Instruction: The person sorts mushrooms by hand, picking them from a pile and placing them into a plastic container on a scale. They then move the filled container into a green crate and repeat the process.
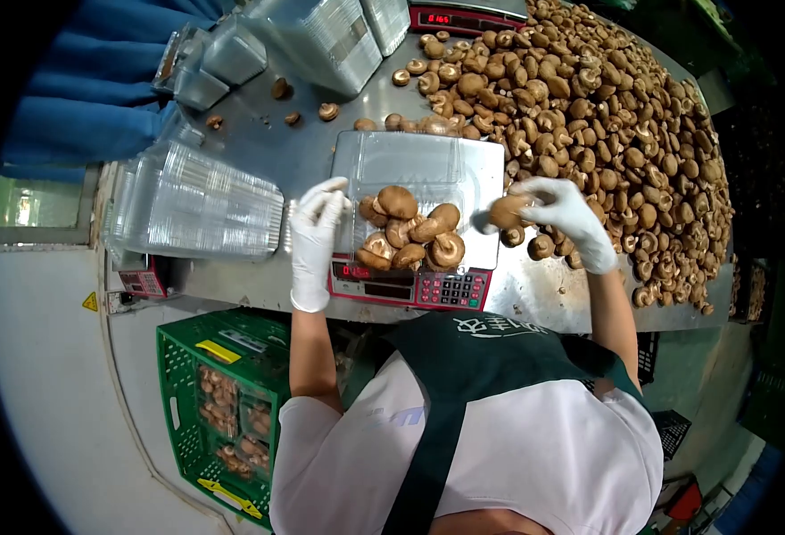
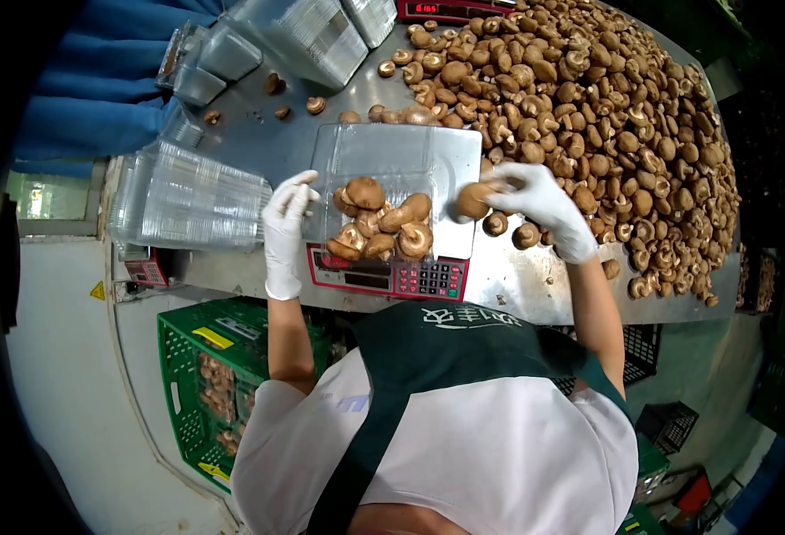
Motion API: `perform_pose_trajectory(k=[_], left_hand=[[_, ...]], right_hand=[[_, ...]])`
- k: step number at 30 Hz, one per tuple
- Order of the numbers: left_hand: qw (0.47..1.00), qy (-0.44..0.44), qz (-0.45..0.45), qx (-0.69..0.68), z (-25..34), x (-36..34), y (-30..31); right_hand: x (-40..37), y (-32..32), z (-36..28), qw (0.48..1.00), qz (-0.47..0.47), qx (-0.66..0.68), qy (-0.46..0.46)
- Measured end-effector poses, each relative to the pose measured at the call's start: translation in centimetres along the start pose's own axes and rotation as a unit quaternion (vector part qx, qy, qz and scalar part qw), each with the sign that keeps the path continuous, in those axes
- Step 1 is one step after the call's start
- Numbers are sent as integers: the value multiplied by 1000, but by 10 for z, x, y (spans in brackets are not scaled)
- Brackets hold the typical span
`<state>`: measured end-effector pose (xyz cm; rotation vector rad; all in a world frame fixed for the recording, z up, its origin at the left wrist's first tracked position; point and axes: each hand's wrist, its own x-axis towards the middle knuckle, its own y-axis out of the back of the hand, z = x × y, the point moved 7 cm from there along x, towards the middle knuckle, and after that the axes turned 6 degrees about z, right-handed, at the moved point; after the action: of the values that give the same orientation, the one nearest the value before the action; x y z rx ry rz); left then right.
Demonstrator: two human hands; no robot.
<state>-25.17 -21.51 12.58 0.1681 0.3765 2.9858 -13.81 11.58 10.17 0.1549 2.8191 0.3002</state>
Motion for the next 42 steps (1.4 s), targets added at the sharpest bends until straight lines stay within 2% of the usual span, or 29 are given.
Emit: perform_pose_trajectory(k=[2, 3, 5, 6, 8, 10, 12, 14, 15, 17, 18, 19, 20, 22, 23, 24, 26, 27, 28, 31, 32, 34, 36, 38, 39, 40, 42], left_hand=[[999, 28, 15, -11, -12, 4, 17], [998, 43, 29, -21, -16, 4, 24], [999, 36, 24, -15, -26, 6, 35], [999, 35, 19, -7, -31, 6, 40], [999, 31, -4, 22, -26, 2, 44], [998, 24, -27, 49, -25, -2, 49], [995, -12, -67, 69, -22, -5, 49], [993, 4, -94, 71, -21, -12, 47], [990, 19, -122, 71, -21, -16, 44], [981, -8, -157, 118, -2, -27, 35], [967, -34, -190, 167, 5, -32, 27], [959, -52, -212, 183, 8, -36, 21], [954, -89, -217, 188, 11, -40, 15], [941, -98, -224, 234, 6, -46, 6], [950, -56, -203, 232, 3, -46, 4], [950, -60, -203, 231, 1, -45, 3], [964, 27, -168, 204, -15, -39, 9], [971, -19, -149, 187, -8, -38, 10], [971, -21, -150, 186, -6, -37, 12], [998, 46, -41, 12, 2, -34, 30], [999, 26, -33, -16, 8, -32, 30], [999, -13, -46, 25, 35, -33, 15], [997, -22, -79, 1, 58, -39, -16], [980, -108, -154, 64, 74, -41, -49], [979, -102, -179, 5, 71, -40, -59], [979, -103, -175, 5, 70, -35, -59], [989, -131, -61, -29, 71, -19, -44]], right_hand=[[-37, 36, 30, 998, 50, -44, -11], [-62, 53, 44, 995, 98, -22, -18], [-116, 89, 73, 974, 196, -34, -106], [-143, 118, 120, 968, 220, -29, -114], [-209, 156, 160, 930, 313, -94, -167], [-281, 198, 228, 894, 379, -80, -227], [-354, 240, 321, 871, 381, -88, -297], [-390, 240, 343, 841, 351, -148, -383], [-401, 244, 357, 842, 352, -147, -383], [-413, 267, 393, 816, 361, -276, -358], [-402, 274, 402, 826, 380, -340, -242], [-378, 263, 378, 852, 352, -311, -231], [-332, 237, 325, 876, 325, -282, -220], [-277, 219, 278, 868, 327, -313, -203], [-245, 201, 243, 884, 323, -264, -210], [-214, 182, 209, 898, 318, -214, -217], [-160, 151, 151, 910, 300, -271, -90], [-136, 135, 131, 922, 274, -263, -71], [-115, 119, 111, 933, 248, -256, -53], [-71, 64, 39, 964, 189, -187, 3], [-62, 45, 22, 975, 167, -141, 33], [-46, -2, -8, 998, 62, -14, 15], [-37, -50, -40, 992, -40, 92, 73], [-28, -87, -46, 977, -102, 170, 84], [-19, -91, -45, 971, -66, 190, 128], [-14, -90, -43, 974, -53, 203, 89], [-1, -66, -26, 989, 10, 137, 47]])
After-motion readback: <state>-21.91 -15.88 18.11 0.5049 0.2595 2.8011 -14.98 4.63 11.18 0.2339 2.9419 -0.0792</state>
